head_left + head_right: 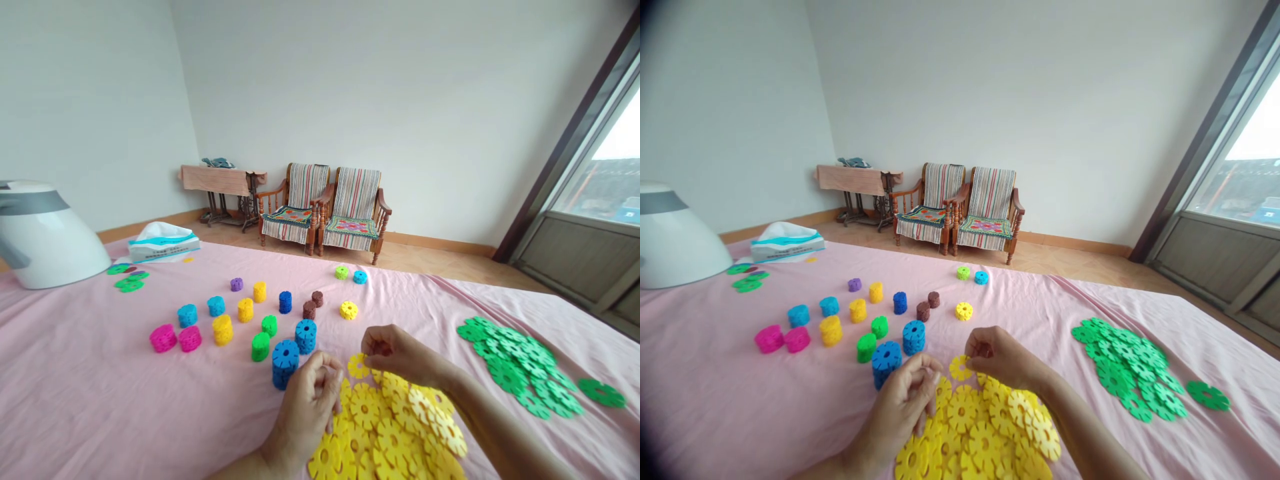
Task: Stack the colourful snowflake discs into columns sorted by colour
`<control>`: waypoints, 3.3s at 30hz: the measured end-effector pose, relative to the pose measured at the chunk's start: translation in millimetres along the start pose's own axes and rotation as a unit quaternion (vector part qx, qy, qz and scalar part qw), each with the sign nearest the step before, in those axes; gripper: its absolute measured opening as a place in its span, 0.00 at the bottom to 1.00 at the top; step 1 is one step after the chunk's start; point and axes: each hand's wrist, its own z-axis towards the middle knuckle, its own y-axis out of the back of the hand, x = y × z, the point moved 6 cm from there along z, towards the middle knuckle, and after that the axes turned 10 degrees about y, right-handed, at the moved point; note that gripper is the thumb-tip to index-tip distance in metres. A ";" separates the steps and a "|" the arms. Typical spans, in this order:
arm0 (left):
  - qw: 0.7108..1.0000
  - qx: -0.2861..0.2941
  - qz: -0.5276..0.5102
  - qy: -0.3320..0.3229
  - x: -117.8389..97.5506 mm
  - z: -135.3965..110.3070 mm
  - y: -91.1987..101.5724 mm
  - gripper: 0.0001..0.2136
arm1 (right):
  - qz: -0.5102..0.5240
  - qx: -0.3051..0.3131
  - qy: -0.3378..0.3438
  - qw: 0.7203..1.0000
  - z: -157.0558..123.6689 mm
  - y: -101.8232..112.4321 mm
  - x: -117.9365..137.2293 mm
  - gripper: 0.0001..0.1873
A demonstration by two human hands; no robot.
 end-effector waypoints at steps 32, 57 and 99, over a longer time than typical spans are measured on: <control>0.999 0.012 -0.037 0.012 3.2 0.6 1.4 0.18 | -0.073 -0.295 0.005 0.953 45.2 49.5 -51.0 0.20; 1.000 0.006 -0.027 0.009 5.9 1.3 1.5 0.19 | -0.110 -0.265 -0.034 0.957 70.5 37.9 -69.2 0.20; 0.999 0.039 -0.004 0.010 1.4 0.0 -3.9 0.20 | 0.066 -0.056 0.031 0.996 -0.3 5.2 16.0 0.08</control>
